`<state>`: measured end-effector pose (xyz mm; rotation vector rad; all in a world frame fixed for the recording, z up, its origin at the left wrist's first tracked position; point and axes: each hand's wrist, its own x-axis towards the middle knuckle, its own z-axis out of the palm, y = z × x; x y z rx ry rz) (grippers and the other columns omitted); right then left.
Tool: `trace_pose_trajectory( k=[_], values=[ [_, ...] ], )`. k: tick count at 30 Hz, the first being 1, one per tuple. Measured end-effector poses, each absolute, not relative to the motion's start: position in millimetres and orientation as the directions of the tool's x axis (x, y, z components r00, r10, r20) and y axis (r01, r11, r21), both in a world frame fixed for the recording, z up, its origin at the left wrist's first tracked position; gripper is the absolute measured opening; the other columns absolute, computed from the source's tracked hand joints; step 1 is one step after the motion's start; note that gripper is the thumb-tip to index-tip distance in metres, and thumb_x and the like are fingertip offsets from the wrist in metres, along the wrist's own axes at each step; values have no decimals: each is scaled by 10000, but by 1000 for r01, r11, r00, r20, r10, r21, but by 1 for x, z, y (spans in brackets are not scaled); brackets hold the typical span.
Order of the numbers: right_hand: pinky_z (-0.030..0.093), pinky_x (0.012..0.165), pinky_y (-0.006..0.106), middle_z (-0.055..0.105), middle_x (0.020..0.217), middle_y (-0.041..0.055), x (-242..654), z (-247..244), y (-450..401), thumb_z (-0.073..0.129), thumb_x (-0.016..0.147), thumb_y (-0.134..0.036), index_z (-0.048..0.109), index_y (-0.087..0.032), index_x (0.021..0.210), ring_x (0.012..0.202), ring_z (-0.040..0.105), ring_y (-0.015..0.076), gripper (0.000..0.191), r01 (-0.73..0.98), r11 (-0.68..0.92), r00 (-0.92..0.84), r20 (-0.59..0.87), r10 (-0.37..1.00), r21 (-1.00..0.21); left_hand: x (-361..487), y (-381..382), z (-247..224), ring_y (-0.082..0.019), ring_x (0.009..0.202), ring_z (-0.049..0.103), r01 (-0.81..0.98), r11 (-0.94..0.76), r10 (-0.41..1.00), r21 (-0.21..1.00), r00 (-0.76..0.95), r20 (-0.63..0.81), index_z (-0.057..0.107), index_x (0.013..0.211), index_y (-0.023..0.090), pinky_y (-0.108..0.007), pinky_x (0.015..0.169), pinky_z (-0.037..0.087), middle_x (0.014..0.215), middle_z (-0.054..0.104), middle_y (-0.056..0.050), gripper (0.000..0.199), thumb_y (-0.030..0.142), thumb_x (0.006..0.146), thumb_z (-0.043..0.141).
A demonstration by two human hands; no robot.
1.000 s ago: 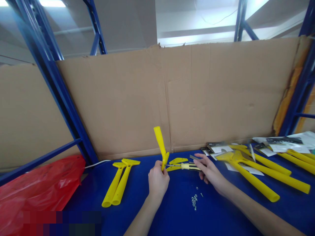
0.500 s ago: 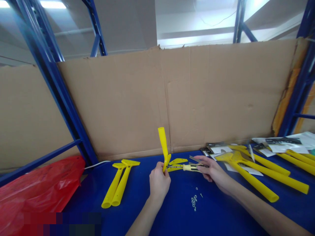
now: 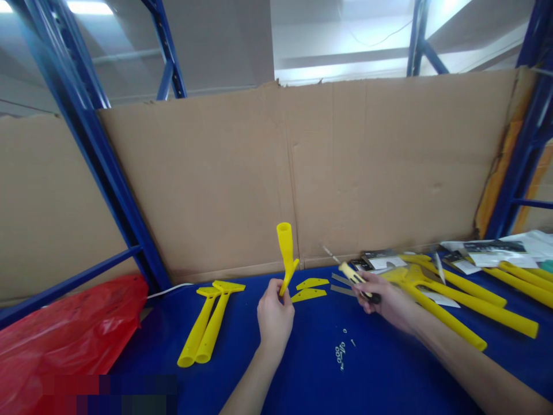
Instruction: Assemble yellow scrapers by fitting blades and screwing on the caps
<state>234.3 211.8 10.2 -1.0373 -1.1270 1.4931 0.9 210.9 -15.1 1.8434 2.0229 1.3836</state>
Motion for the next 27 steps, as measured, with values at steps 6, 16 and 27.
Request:
trace_pose_trajectory(
  k=[6,16,27],
  values=[
    [427,435,207,442,440,-76,225,8,213,614,753,-425,460,-203,650,408,471,81,289,-422,-220,-197,-148,969,-880,7,202,-12,-170,858,596,908,-252,750,336,-37,661,589,881,220,-239,699,457,882,655,-44,186,106,833,450],
    [481,384,188,716,846,62,207,5,213,737,635,-299,508,-178,781,505,619,108,297,-164,-242,-410,-157,898,-956,16,195,-16,-179,891,567,943,-326,710,63,200,675,591,1018,230,-237,617,468,964,624,-51,270,91,850,431],
    [456,347,204,716,881,58,212,-2,221,692,649,-300,412,-214,720,470,598,110,301,-144,-218,-318,-164,934,-965,20,187,-3,-183,930,551,640,-456,884,618,406,232,684,743,235,-313,874,391,887,649,-12,44,220,708,663]
  ],
)
